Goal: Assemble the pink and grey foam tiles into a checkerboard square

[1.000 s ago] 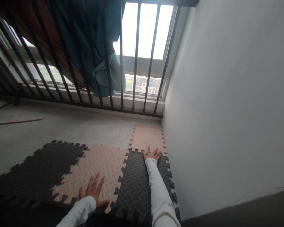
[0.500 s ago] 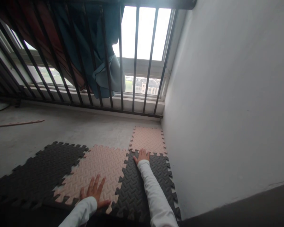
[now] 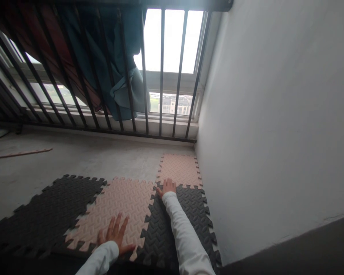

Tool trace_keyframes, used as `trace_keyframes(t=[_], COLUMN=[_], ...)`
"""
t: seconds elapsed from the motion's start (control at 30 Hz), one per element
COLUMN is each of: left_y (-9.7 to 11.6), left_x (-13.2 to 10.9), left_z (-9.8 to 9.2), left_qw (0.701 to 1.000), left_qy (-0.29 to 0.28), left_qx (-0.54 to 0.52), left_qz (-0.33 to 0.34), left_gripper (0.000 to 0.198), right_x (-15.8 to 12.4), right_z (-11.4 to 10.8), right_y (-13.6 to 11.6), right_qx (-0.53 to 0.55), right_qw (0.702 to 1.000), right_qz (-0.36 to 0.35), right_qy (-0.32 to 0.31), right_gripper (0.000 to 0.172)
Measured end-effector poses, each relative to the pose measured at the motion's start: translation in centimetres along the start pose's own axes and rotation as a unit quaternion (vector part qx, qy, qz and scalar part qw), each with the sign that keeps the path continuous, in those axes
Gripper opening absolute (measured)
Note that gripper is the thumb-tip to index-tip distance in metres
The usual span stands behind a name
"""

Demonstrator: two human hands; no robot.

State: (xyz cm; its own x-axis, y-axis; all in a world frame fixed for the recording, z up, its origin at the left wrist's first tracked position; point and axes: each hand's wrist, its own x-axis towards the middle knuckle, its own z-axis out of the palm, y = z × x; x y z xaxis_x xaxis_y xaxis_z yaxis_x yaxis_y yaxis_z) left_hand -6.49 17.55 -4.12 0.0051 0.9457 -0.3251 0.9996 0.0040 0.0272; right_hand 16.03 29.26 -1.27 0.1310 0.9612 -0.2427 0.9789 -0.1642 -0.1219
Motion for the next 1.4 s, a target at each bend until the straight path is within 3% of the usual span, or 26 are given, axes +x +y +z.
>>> trace_keyframes(t=[0.1, 0.2, 0.33, 0.4, 0.63, 0.8, 0.87, 0.93, 1.03, 1.1, 1.17, 1.23, 1.3, 1.4], left_y=[-0.1, -0.1, 0.0, 0.0, 0.3, 0.3, -1.2, -4.1, -10.3, -14.2, -17.2, -19.1, -20.3, -21.5], left_x=[0.1, 0.1, 0.2, 0.2, -0.8, -0.7, -0.3, 0.0, -0.3, -0.7, -0.8, -0.5, 0.4, 2.1], left_z=[0.4, 0.5, 0.6, 0.5, -1.4, -2.5, -3.0, -3.6, -4.5, -4.6, -4.1, -3.4, -2.9, -3.6], left_qw=[1.000, 1.000, 1.000, 1.000, 0.999, 0.996, 0.994, 0.993, 0.982, 0.966, 0.954, 0.957, 0.966, 0.971], left_qy=[0.008, 0.011, 0.016, 0.010, -0.041, -0.061, -0.047, 0.022, 0.133, 0.111, 0.052, 0.024, 0.033, 0.041], left_qx=[0.005, 0.007, 0.010, 0.006, -0.016, -0.062, -0.095, -0.114, -0.060, -0.005, 0.010, 0.010, 0.014, 0.008], left_qz=[0.001, 0.005, 0.003, 0.003, -0.002, 0.012, 0.027, 0.013, -0.118, -0.234, -0.296, -0.290, -0.254, -0.236], left_gripper=[0.092, 0.092, 0.093, 0.094, 0.097, 0.098, 0.087, 0.065, 0.047, 0.040, 0.037, 0.035, 0.036, 0.039], right_x=[-0.6, -1.1, -1.4, -1.6, -1.5, -1.4, -1.4, -1.3, -1.1, -0.9, -0.8, -0.8, -0.8, -0.8], right_z=[0.3, 0.3, -0.2, -0.5, -1.7, -2.0, -2.1, -2.3, -2.5, -2.6, -2.7, -2.7, -2.7, -2.5], right_y=[1.7, 3.7, 6.4, 7.6, 9.1, 9.2, 9.1, 9.0, 8.9, 8.9, 8.9, 8.9, 8.9, 9.0], right_qx=[-0.005, 0.005, -0.021, -0.040, -0.102, -0.134, -0.134, -0.132, -0.135, -0.133, -0.128, -0.124, -0.123, -0.120], right_qw=[0.993, 0.994, 0.969, 0.958, 0.971, 0.970, 0.969, 0.969, 0.968, 0.967, 0.967, 0.967, 0.968, 0.969], right_qz=[0.107, 0.101, 0.230, 0.270, 0.211, 0.194, 0.197, 0.194, 0.194, 0.199, 0.202, 0.202, 0.200, 0.198], right_qy=[0.051, 0.036, 0.093, 0.085, -0.041, -0.058, -0.064, -0.080, -0.088, -0.088, -0.090, -0.090, -0.086, -0.087], right_gripper=[0.069, 0.062, 0.072, 0.076, 0.091, 0.092, 0.092, 0.094, 0.094, 0.094, 0.095, 0.096, 0.097, 0.097])
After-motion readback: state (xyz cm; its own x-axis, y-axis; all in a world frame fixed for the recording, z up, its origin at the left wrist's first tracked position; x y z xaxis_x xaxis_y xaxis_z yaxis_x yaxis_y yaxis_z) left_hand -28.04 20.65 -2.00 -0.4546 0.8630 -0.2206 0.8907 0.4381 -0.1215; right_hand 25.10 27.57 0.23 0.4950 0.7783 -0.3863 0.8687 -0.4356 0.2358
